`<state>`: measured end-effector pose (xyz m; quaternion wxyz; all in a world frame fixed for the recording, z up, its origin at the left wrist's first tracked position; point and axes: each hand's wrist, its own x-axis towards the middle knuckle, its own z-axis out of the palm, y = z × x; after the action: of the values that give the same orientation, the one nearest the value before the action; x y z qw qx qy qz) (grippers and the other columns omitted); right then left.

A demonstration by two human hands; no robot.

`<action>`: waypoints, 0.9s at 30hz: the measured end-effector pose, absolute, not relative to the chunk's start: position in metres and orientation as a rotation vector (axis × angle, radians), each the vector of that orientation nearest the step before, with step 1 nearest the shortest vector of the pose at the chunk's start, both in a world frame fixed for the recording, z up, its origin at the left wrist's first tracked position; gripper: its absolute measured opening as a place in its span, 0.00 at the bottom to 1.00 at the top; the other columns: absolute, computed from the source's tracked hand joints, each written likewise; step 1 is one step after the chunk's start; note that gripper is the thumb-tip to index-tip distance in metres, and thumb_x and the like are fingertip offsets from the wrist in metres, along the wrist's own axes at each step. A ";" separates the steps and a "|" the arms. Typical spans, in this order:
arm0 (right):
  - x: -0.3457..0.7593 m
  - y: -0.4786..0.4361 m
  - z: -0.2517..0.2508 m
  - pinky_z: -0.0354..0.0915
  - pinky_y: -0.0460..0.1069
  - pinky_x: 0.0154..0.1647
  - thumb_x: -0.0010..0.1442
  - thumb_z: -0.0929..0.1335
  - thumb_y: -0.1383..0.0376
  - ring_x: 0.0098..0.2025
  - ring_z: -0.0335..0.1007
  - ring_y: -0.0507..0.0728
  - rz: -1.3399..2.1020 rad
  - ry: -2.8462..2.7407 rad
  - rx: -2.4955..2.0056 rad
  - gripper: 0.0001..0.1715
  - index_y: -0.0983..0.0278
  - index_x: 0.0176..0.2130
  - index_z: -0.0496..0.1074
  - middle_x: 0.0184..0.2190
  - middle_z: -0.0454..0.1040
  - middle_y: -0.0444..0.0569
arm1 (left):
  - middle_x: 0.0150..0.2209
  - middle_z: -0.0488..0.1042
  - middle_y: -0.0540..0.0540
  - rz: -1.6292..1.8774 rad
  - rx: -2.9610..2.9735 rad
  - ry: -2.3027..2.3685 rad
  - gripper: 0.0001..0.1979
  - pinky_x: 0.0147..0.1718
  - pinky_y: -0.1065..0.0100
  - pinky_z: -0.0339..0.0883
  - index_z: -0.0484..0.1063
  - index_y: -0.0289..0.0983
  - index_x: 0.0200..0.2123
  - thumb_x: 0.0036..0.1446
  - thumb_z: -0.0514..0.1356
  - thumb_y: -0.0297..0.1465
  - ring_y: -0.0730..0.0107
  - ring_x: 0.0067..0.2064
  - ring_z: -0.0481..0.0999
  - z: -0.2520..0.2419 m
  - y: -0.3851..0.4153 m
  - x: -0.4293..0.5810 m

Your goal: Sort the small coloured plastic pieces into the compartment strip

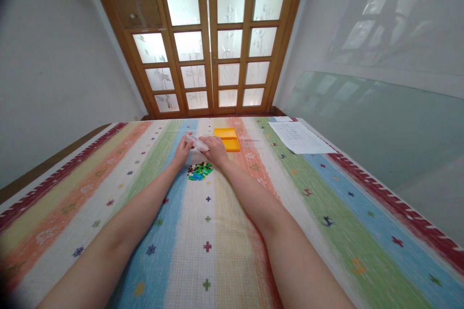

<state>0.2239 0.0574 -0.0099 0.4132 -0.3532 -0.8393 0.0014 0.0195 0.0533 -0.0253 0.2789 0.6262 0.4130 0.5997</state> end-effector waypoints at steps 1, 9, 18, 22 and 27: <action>0.223 0.057 -0.010 0.62 0.58 0.60 0.69 0.71 0.57 0.55 0.71 0.65 0.010 -2.110 -0.882 0.25 0.62 0.61 0.74 0.54 0.78 0.57 | 0.46 0.76 0.43 1.587 1.614 1.058 0.33 0.49 0.59 0.73 0.68 0.40 0.64 0.63 0.62 0.52 0.62 0.44 0.76 -0.027 0.056 0.021; 0.222 0.055 -0.011 0.62 0.58 0.63 0.70 0.70 0.49 0.58 0.70 0.63 0.127 -2.117 -0.789 0.32 0.61 0.65 0.69 0.57 0.76 0.56 | 0.45 0.76 0.45 1.638 1.556 1.113 0.30 0.46 0.63 0.74 0.69 0.40 0.60 0.59 0.67 0.45 0.66 0.41 0.76 -0.028 0.059 0.022; 0.221 0.053 -0.007 0.62 0.50 0.51 0.75 0.63 0.54 0.47 0.73 0.58 0.227 -2.184 -0.920 0.20 0.63 0.53 0.76 0.46 0.80 0.52 | 0.54 0.69 0.42 1.639 1.892 1.213 0.28 0.46 0.61 0.76 0.69 0.42 0.61 0.59 0.68 0.39 0.65 0.45 0.76 -0.021 0.044 0.025; 0.220 0.053 -0.007 0.60 0.48 0.44 0.75 0.63 0.56 0.42 0.72 0.58 0.181 -2.222 -0.971 0.18 0.63 0.47 0.76 0.41 0.79 0.51 | 0.51 0.69 0.42 1.615 2.008 1.226 0.28 0.45 0.61 0.77 0.69 0.43 0.62 0.60 0.67 0.37 0.65 0.45 0.75 -0.020 0.041 0.025; 0.216 0.053 -0.010 0.57 0.48 0.42 0.74 0.61 0.59 0.40 0.70 0.57 0.103 -2.259 -1.062 0.16 0.63 0.42 0.75 0.38 0.78 0.51 | 0.51 0.69 0.42 1.598 2.063 1.261 0.27 0.45 0.61 0.77 0.70 0.43 0.62 0.60 0.67 0.36 0.63 0.47 0.74 -0.017 0.039 0.026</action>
<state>0.2163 0.0527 -0.0096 0.3161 -0.4035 -0.8578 0.0390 0.0257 0.0392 -0.0169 0.1212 0.7066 0.4319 0.5472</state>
